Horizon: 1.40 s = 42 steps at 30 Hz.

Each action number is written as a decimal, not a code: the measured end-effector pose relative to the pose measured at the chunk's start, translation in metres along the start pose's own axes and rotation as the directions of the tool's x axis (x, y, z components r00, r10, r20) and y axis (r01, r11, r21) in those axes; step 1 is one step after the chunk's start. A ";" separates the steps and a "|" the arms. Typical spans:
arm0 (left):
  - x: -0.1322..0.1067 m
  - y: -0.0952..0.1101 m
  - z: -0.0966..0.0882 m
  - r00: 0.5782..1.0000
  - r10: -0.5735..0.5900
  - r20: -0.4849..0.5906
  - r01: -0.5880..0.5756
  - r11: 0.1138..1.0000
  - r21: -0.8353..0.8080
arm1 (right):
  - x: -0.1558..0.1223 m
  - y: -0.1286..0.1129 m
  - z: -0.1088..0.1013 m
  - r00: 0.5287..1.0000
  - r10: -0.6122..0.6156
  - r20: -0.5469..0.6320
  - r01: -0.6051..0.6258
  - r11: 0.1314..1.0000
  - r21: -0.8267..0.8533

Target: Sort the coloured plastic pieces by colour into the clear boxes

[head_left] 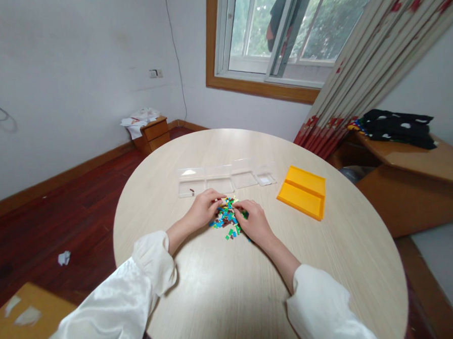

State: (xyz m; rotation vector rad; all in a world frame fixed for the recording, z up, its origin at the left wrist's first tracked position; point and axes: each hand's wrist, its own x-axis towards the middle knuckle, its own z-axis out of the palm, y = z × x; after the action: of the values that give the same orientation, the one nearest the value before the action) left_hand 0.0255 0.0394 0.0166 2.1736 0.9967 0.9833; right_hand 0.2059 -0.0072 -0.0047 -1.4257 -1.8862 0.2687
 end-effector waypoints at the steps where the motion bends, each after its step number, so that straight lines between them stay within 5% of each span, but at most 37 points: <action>1: 0.000 -0.001 0.000 1.000 -0.011 -0.003 0.011 1.000 0.006 | 0.000 0.001 0.000 1.000 -0.012 0.026 0.013 0.999 -0.029; 15: 0.002 -0.009 0.002 0.995 -0.062 -0.073 0.064 0.998 0.024 | -0.001 0.001 0.003 0.997 -0.038 0.072 0.040 0.999 -0.028; 25: -0.002 -0.009 0.006 0.988 -0.147 0.050 0.154 0.971 -0.181 | -0.002 0.001 0.004 0.994 -0.040 0.104 0.039 0.999 0.012; 42: -0.003 0.000 0.001 0.981 -0.172 0.093 0.180 0.980 -0.088 | -0.002 0.002 0.004 0.994 -0.023 0.102 0.024 1.000 -0.004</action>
State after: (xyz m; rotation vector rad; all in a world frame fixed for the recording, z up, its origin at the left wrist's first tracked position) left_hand 0.0252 0.0370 0.0148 1.9928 1.0590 0.8315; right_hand 0.2050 -0.0066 -0.0097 -1.4158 -1.9862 0.3315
